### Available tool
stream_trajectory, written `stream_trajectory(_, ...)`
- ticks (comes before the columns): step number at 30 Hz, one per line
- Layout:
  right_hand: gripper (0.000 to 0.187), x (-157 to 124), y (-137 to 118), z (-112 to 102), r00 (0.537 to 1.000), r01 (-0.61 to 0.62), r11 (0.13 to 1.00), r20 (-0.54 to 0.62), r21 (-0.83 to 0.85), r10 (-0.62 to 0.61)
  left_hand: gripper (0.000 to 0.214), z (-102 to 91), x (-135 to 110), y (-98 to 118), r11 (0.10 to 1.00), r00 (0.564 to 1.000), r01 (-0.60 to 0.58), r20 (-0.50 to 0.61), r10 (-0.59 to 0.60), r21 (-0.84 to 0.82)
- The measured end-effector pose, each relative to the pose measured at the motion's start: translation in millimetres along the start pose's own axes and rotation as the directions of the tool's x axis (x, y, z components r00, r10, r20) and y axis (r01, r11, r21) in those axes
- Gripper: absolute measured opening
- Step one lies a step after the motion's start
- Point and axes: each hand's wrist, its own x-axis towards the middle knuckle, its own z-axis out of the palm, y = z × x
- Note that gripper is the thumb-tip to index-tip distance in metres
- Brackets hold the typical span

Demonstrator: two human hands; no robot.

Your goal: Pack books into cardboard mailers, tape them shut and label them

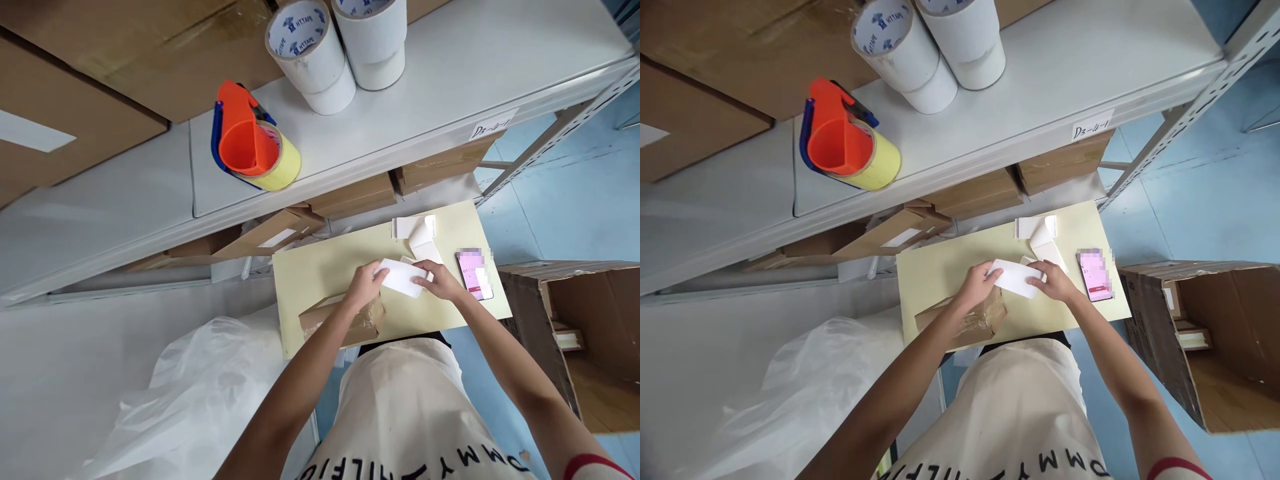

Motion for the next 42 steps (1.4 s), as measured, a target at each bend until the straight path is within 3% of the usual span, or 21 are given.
stream_trajectory(3, 0.047, 0.8, -7.2, -3.4, 0.998, -0.012, 0.999, 0.054, 0.033, 0.01, 0.03, -21.4, -2.7, -5.9, 0.998, 0.989, 0.022, -0.15, -0.014, 0.052)
stream_trajectory(6, 0.048, 3.8, -9.6, 1.2, 0.996, 0.03, 0.999, 0.083, 0.016, -0.032, 0.036, -29.2, -8.5, 1.7, 0.975, 0.945, -0.081, -0.295, 0.142, 0.208)
stream_trajectory(7, 0.046, 4.8, -10.4, 3.6, 0.994, 0.065, 0.998, 0.088, 0.003, -0.065, 0.041, -27.8, -10.1, 7.5, 0.953, 0.94, -0.157, -0.256, 0.225, 0.258)
stream_trajectory(9, 0.042, 6.4, -12.5, 7.7, 0.986, 0.142, 0.99, 0.09, -0.028, -0.139, 0.038, -21.2, -10.9, 20.8, 0.896, 0.934, -0.332, -0.032, 0.357, 0.293)
stream_trajectory(11, 0.038, 6.9, -14.4, 9.6, 0.978, 0.195, 0.979, 0.094, -0.062, -0.188, 0.023, -13.8, -8.5, 31.7, 0.862, 0.898, -0.435, 0.2, 0.393, 0.259)
stream_trajectory(12, 0.037, 6.7, -15.1, 9.5, 0.974, 0.21, 0.975, 0.1, -0.08, -0.201, 0.021, -11.2, -6.6, 35.2, 0.861, 0.887, -0.444, 0.262, 0.382, 0.247)
stream_trajectory(18, 0.03, 6.3, -16.1, 3.9, 0.952, 0.293, 0.953, 0.114, -0.078, -0.284, 0.027, -11.8, 3.4, 39.9, 0.879, 0.895, -0.402, 0.314, 0.318, 0.256)
stream_trajectory(24, 0.032, 9.3, -20.0, -0.7, 0.931, 0.364, 0.931, 0.035, -0.025, -0.363, 0.029, -8.3, 11.7, 41.9, 0.913, 0.898, -0.344, 0.361, 0.251, 0.222)
stream_trajectory(31, 0.021, 0.5, -12.9, -7.8, 0.971, 0.235, 0.972, -0.042, 0.002, -0.234, 0.026, -8.5, 26.0, 34.7, 0.945, 0.954, -0.261, 0.206, 0.22, 0.199)
stream_trajectory(35, 0.026, -2.7, 5.0, -9.7, 0.991, 0.132, 0.991, -0.032, 0.004, -0.131, 0.017, -15.7, 33.1, 27.2, 0.952, 0.979, -0.184, -0.037, 0.199, 0.244)
stream_trajectory(39, 0.022, -11.4, 20.4, -20.9, 0.997, 0.06, 0.995, -0.046, -0.076, -0.064, 0.016, -33.9, 31.5, 11.2, 0.996, 0.954, -0.084, -0.284, 0.091, 0.039)
stream_trajectory(42, 0.044, -21.1, 7.9, -27.2, 0.989, 0.049, 0.996, -0.136, -0.072, -0.058, 0.019, -43.8, 22.8, 7.4, 0.984, 0.94, -0.072, -0.34, 0.013, -0.162)
